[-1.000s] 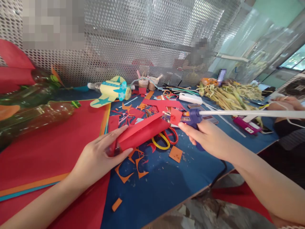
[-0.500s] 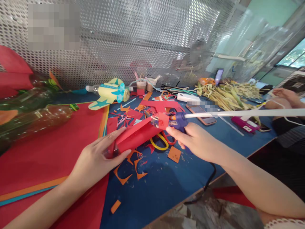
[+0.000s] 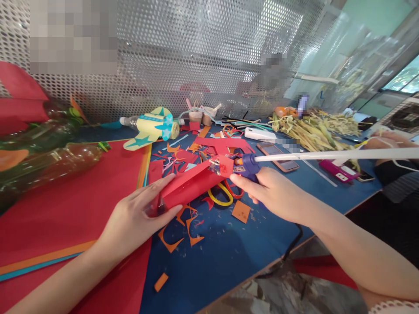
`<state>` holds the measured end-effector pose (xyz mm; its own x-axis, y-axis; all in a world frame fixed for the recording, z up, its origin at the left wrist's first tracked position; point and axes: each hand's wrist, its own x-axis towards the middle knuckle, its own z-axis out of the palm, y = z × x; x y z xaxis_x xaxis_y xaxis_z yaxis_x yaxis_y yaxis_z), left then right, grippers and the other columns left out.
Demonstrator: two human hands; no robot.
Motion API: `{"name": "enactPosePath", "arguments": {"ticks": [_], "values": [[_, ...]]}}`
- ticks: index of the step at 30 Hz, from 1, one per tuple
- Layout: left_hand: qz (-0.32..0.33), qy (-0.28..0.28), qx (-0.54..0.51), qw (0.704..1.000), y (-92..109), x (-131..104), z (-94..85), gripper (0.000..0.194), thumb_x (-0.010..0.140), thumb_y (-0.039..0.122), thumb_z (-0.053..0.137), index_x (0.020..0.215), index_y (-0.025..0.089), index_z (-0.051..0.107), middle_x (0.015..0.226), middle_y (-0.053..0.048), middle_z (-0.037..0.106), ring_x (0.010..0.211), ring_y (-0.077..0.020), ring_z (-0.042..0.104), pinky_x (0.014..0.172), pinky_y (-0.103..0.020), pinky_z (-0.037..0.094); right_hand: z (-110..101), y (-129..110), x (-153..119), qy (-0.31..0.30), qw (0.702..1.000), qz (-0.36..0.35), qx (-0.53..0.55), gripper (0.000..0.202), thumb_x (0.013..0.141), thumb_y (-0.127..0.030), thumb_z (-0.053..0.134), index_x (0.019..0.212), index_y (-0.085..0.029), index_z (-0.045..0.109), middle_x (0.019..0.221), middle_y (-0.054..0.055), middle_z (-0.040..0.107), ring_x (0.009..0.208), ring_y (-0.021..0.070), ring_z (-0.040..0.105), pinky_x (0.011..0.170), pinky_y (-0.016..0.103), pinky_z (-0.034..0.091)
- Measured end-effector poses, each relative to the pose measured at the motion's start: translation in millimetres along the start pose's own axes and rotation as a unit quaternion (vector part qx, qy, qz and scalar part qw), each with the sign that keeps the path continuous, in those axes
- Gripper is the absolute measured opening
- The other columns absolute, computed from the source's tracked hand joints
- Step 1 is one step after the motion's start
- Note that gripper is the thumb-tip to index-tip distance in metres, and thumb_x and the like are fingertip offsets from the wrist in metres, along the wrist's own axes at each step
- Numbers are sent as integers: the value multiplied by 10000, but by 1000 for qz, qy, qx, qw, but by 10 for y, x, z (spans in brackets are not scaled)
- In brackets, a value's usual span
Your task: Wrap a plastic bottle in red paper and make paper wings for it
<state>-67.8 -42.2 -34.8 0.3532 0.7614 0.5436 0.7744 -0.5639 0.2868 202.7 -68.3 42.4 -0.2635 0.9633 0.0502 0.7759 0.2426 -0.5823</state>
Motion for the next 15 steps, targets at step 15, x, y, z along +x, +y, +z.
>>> {"name": "enactPosePath", "arguments": {"ticks": [15], "values": [[11,5,-11,1000,0,9,-11,491,802,446,610,1237,226,556,787,21,700,590,-130,638,662,-235,536,155,-345,48,-67,988,-109,87,267,949,-374,414,780,-195,517,690,-27,555,640,111,512,622,248,373]]}}
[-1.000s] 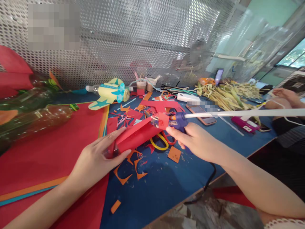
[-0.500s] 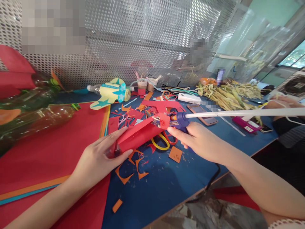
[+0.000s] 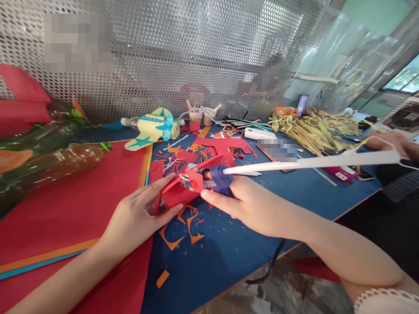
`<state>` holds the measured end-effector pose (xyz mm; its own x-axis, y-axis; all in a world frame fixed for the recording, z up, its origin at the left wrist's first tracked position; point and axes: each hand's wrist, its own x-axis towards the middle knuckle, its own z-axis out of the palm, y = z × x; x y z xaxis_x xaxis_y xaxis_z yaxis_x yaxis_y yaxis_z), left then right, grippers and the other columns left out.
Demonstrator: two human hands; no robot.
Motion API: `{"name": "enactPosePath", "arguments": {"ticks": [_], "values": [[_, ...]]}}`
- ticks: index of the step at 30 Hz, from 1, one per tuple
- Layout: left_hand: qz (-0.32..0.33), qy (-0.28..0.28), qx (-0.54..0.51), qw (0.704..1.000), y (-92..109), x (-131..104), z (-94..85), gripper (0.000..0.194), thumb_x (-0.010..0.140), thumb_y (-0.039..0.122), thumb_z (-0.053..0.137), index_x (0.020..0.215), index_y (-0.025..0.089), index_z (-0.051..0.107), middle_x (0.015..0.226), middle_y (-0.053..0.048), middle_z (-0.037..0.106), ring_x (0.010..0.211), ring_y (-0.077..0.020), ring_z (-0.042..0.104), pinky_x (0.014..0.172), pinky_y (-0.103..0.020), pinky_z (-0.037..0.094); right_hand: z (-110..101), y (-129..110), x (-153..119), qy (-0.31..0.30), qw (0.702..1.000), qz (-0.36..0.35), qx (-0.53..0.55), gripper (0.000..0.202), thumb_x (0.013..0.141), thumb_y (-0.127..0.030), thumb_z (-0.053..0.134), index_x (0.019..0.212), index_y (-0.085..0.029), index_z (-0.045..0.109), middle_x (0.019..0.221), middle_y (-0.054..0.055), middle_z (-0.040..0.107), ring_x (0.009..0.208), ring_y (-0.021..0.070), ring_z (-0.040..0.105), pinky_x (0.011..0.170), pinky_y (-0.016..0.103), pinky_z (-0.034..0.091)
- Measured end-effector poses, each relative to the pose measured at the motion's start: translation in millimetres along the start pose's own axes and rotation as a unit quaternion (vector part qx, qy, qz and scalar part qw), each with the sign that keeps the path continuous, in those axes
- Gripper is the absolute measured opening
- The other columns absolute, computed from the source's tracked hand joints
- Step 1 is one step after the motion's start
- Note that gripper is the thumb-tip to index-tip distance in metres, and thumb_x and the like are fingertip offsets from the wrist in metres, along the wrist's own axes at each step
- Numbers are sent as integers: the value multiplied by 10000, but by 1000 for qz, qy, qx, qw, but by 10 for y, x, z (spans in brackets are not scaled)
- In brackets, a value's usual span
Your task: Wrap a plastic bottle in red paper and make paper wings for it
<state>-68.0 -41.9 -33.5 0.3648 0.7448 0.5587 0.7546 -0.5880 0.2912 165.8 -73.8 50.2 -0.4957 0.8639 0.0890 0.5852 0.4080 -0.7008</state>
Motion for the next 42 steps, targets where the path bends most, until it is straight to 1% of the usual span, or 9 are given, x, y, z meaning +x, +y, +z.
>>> {"name": "enactPosePath", "arguments": {"ticks": [3,9,16,23,29,32,36,39,42], "values": [[18,9,-13,1000,-23,-9,19,495,813,453,599,1226,184,547,680,29,662,508,-119,595,603,-232,532,27,-52,15,-3,1000,-7,5,252,948,-373,421,846,-192,564,732,-19,587,671,117,524,650,248,382],[46,21,-10,999,-18,-12,10,444,841,449,558,1188,173,538,757,-18,711,571,-149,645,569,-245,538,77,-78,15,-27,999,0,20,282,955,-404,410,881,-192,581,723,-21,586,655,115,510,616,241,376],[26,-3,-18,999,-9,-9,7,473,841,446,556,1244,203,522,962,-59,738,693,-177,695,629,-269,565,73,-87,-2,-23,999,-17,39,229,953,-362,429,830,-203,539,738,-32,590,678,108,535,645,233,396],[1,-18,-16,1000,-17,-15,18,500,809,437,602,1264,242,533,1161,-51,694,884,-208,705,803,-310,567,51,81,-64,4,999,50,17,371,937,-476,414,696,-197,455,580,-56,492,508,85,471,527,233,365],[-13,-10,0,1000,-14,-4,8,521,803,450,601,1286,269,530,1131,-16,707,932,-212,696,838,-300,555,-277,304,-305,-37,985,79,146,421,894,-539,469,656,-191,470,586,-33,505,480,86,465,499,238,375],[-9,-7,9,1000,-34,1,22,510,813,472,577,1276,264,540,1149,-18,698,946,-217,694,850,-302,548,-547,455,-514,47,973,26,225,430,896,-559,448,704,-185,539,662,-5,554,450,82,429,483,254,360],[-15,-11,11,1000,-41,8,23,511,820,486,558,1276,258,538,1144,-9,696,944,-211,695,836,-275,543,-746,728,-643,187,978,57,68,435,910,-576,386,790,-204,578,694,25,586,539,140,506,542,287,421],[-27,-12,6,1000,-42,19,8,509,810,503,552,1266,277,548,1063,3,719,841,-192,711,773,-255,551,-705,958,-581,182,957,124,-188,425,918,-563,350,867,-215,589,670,34,588,644,211,590,598,323,475],[-38,-18,8,999,-48,29,-12,521,791,515,566,1261,289,555,895,18,735,705,-174,696,668,-231,547,-591,1166,-457,130,939,117,-296,261,925,-427,412,972,-210,549,1042,109,600,924,275,613,802,396,488]]}}
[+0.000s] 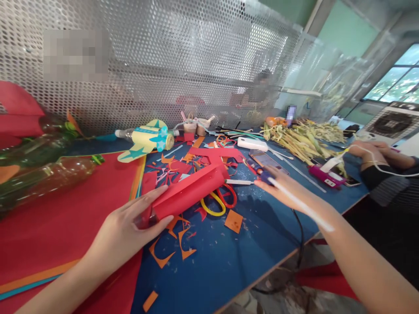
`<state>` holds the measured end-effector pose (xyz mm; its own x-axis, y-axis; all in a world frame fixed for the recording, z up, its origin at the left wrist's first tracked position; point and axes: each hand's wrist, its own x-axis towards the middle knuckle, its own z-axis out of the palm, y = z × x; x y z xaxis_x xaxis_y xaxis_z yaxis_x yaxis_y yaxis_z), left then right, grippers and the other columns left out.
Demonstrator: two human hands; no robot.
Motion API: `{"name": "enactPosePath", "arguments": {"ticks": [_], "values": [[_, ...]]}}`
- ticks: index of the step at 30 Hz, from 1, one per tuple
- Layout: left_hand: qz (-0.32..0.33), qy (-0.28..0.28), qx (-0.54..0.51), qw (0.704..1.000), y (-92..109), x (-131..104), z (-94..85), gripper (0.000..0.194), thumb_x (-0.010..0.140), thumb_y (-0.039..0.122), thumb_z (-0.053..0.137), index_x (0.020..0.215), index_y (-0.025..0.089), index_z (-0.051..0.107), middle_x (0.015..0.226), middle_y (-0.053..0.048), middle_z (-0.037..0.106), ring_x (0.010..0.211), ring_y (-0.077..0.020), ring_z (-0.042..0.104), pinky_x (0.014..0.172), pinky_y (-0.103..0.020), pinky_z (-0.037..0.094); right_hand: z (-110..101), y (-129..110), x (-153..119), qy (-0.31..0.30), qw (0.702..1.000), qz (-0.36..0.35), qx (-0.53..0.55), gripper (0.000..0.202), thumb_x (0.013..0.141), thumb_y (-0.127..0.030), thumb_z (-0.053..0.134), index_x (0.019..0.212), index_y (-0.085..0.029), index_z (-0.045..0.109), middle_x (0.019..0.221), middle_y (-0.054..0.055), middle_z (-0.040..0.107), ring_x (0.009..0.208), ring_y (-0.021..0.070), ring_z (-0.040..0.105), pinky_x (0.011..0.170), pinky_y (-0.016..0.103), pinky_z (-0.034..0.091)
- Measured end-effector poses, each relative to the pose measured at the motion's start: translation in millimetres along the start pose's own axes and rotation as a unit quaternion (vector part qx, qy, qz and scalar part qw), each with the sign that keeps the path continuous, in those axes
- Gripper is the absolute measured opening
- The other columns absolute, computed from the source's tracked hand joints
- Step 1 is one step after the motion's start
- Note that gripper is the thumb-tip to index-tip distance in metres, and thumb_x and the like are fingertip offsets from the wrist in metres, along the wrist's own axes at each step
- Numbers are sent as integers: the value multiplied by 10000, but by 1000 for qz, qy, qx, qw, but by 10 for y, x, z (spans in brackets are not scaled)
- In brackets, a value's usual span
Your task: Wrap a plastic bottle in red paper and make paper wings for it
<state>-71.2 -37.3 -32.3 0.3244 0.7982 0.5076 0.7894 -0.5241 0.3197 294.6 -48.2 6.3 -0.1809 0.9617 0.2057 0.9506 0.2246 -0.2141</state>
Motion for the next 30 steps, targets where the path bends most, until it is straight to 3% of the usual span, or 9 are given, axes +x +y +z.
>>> {"name": "enactPosePath", "arguments": {"ticks": [4,7,16,20,24,27,30], "values": [[-33,-17,5,999,22,3,-34,526,777,545,576,1244,303,565,571,72,620,430,-136,538,521,-223,498,184,78,147,-43,997,-11,-67,242,847,-182,497,1086,-155,468,1145,190,506,997,342,594,834,471,467],[-69,-16,-14,997,60,8,-66,521,771,553,570,1223,295,579,529,88,551,405,-122,470,515,-223,474,198,128,234,-64,994,-13,-83,302,812,-115,513,1104,-155,445,1159,191,481,997,340,600,823,457,474],[-122,-13,-47,991,77,41,-90,529,749,541,571,1169,223,623,559,74,562,449,-115,473,503,-211,447,175,206,412,-108,991,-24,-73,333,867,-178,485,1190,-121,428,1184,197,469,1150,296,523,935,398,430],[-115,-5,-40,993,36,43,-85,514,740,532,580,1169,254,625,544,80,559,442,-118,488,491,-205,461,190,295,559,-121,990,-27,-65,294,861,-237,523,1140,-147,501,1168,167,499,1099,280,548,896,385,450],[-104,-36,-28,993,-22,48,-103,532,735,490,607,1214,257,596,570,80,591,443,-114,505,475,-191,469,133,382,624,-137,988,-48,-52,295,822,-339,613,1059,-166,588,1089,130,574,982,255,597,851,355,470],[-99,-37,-27,994,-42,46,-112,544,748,485,603,1240,254,575,608,74,624,455,-110,524,499,-184,481,47,358,603,-118,990,-58,-48,276,813,-361,629,1017,-174,623,1036,123,607,971,271,592,837,376,464],[-91,-28,-21,995,-53,41,-113,562,742,506,602,1255,281,561,547,92,595,436,-112,521,488,-180,478,-22,202,587,-69,994,-75,-42,213,887,-314,533,1029,-184,624,1045,118,590,1014,267,554,874,400,424]]}}
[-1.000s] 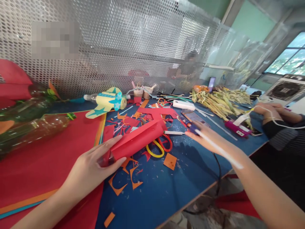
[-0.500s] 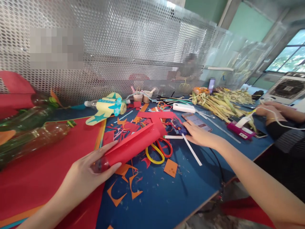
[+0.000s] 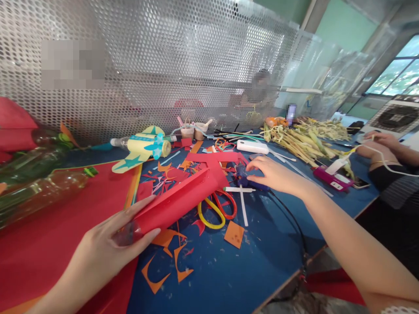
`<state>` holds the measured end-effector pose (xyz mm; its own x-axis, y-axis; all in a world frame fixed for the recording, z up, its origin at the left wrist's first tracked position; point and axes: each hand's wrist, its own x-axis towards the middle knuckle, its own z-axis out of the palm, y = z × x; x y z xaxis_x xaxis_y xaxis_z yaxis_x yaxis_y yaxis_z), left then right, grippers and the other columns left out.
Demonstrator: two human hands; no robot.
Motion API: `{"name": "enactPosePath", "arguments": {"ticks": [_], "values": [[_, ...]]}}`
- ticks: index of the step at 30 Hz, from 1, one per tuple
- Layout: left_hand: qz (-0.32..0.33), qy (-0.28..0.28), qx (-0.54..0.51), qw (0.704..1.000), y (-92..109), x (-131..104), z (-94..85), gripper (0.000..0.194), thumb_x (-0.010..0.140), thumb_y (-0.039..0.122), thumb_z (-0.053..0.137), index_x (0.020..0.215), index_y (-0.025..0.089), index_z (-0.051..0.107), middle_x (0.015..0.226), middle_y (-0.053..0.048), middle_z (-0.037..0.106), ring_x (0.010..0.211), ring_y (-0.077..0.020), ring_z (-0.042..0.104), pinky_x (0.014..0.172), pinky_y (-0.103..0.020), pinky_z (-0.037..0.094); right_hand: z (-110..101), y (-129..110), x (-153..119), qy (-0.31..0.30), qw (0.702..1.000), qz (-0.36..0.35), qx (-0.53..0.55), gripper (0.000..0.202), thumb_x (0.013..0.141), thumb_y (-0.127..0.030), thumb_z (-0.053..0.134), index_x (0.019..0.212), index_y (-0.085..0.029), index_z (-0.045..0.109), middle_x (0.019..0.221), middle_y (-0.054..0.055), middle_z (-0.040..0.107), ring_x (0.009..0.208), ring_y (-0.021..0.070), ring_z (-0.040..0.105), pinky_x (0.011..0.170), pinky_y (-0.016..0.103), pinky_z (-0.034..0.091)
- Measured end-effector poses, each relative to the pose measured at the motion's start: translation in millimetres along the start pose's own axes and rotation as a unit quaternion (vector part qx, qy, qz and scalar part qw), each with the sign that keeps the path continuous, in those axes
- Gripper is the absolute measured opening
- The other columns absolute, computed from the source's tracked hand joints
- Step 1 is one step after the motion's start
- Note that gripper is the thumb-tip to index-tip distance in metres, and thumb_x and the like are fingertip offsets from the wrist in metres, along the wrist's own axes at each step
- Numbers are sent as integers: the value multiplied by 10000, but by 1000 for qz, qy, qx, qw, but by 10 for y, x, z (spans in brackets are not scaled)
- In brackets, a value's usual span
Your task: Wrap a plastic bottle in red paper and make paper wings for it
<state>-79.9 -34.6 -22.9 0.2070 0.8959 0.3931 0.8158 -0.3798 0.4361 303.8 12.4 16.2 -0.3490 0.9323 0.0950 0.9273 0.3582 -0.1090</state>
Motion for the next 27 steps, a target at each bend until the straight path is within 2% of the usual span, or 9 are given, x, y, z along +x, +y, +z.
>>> {"name": "enactPosePath", "arguments": {"ticks": [2,6,10,13,15,17,19,24,27], "values": [[-3,-1,9,1000,-12,1,0,576,735,521,607,1265,305,552,558,94,611,438,-116,533,488,-183,484,-29,-143,37,5,999,-37,8,188,902,-310,525,998,-204,647,1025,93,592,1007,242,540,879,373,408],[-11,-6,5,1000,-47,11,5,604,708,547,627,1264,322,555,781,62,722,606,-155,654,589,-200,533,0,-356,189,-40,994,-96,12,178,833,-358,632,805,-197,702,924,87,597,917,247,531,796,364,410],[-37,-20,11,999,-82,11,8,636,700,567,626,1284,330,539,816,50,729,644,-176,661,607,-225,539,64,-401,328,-85,988,-126,22,82,751,-211,703,689,-163,680,777,82,576,826,250,528,723,357,403],[-55,-11,-1,998,-82,4,-9,654,681,584,628,1277,329,545,834,45,714,644,-172,636,604,-229,526,45,-390,360,-93,984,-142,53,149,804,-204,635,659,-171,644,734,65,553,810,236,521,726,350,395],[-67,-1,-19,998,-54,0,-30,683,668,597,626,1279,301,548,714,52,663,589,-161,584,547,-221,499,-7,-368,346,-88,982,-143,84,161,829,-227,598,680,-175,628,771,62,551,778,215,516,720,342,396],[-85,10,-40,996,-8,1,-52,707,661,614,615,1277,272,553,567,74,542,494,-139,484,486,-219,460,-77,-335,318,-76,980,-137,124,133,835,-254,584,729,-182,621,814,56,553,765,198,516,725,335,403],[-108,21,-64,992,33,8,-71,715,644,621,621,1260,261,568,520,88,463,455,-122,409,476,-218,447,-141,-301,301,-57,976,-123,171,116,841,-290,574,788,-192,609,839,44,562,772,188,526,731,329,415],[-171,24,-125,977,2,42,-103,693,566,555,711,1169,225,620,580,71,563,526,-129,494,517,-209,477,-158,-240,456,58,944,-35,323,170,949,-331,361,918,-206,472,830,18,559,723,144,571,692,307,485],[-214,45,-142,965,-54,66,-138,536,519,555,743,915,201,668,572,57,582,527,-140,519,466,-209,453,-70,-187,646,120,909,21,398,117,944,-278,320,927,-212,415,893,43,577,766,135,616,727,311,522]]}}
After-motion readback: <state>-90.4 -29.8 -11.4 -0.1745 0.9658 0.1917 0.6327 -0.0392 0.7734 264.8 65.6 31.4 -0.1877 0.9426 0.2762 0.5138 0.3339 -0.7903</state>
